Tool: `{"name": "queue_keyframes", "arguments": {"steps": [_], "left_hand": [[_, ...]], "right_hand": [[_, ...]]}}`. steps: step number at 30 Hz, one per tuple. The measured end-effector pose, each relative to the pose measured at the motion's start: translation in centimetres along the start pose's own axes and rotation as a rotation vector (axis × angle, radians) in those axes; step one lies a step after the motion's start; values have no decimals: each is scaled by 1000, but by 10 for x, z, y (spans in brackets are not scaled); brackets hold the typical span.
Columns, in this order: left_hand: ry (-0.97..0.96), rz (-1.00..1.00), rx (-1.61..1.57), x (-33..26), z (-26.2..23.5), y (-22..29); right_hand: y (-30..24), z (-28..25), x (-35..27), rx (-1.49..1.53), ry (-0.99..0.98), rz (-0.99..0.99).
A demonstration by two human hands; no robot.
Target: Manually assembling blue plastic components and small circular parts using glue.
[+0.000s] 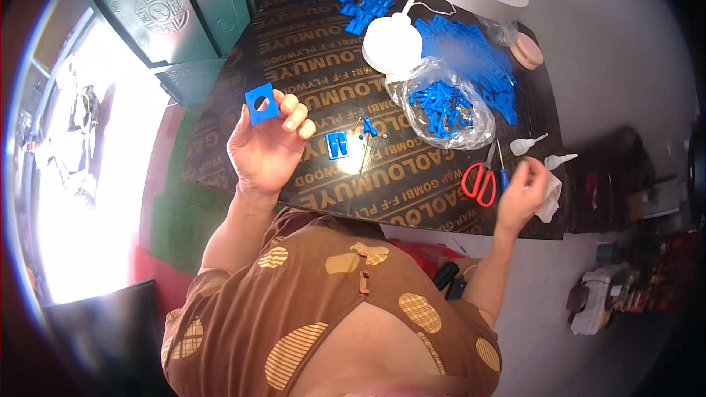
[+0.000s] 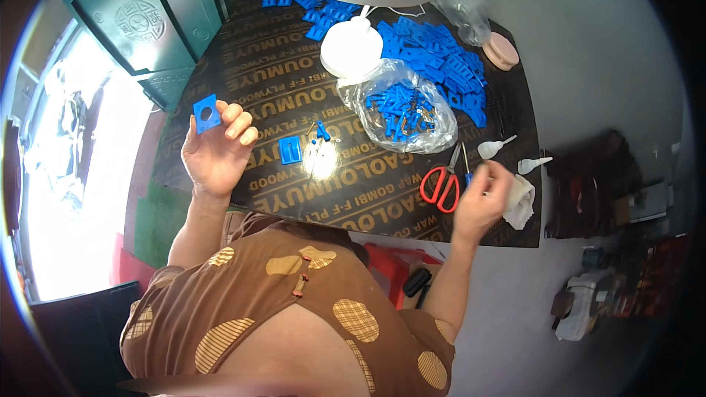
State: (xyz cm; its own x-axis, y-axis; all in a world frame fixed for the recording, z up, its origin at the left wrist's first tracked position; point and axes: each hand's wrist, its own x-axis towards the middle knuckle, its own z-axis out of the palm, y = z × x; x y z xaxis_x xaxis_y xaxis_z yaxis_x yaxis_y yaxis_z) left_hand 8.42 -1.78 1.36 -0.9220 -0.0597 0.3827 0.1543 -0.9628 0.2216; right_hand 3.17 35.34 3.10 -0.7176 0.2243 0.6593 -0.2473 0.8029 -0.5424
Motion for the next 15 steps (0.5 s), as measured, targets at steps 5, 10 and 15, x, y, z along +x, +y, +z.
{"name": "queue_keyframes", "arguments": {"steps": [5, 10, 15], "left_hand": [[4, -10, -28, -4, -3, 2], [5, -1, -53, -9, -4, 6], [48, 10, -49, -12, -7, 14]], "right_hand": [[-78, 45, -29, 482, -655, -128], [-127, 96, -34, 391, -873, -385], [-153, 121, -43, 180, -813, -587]]}}
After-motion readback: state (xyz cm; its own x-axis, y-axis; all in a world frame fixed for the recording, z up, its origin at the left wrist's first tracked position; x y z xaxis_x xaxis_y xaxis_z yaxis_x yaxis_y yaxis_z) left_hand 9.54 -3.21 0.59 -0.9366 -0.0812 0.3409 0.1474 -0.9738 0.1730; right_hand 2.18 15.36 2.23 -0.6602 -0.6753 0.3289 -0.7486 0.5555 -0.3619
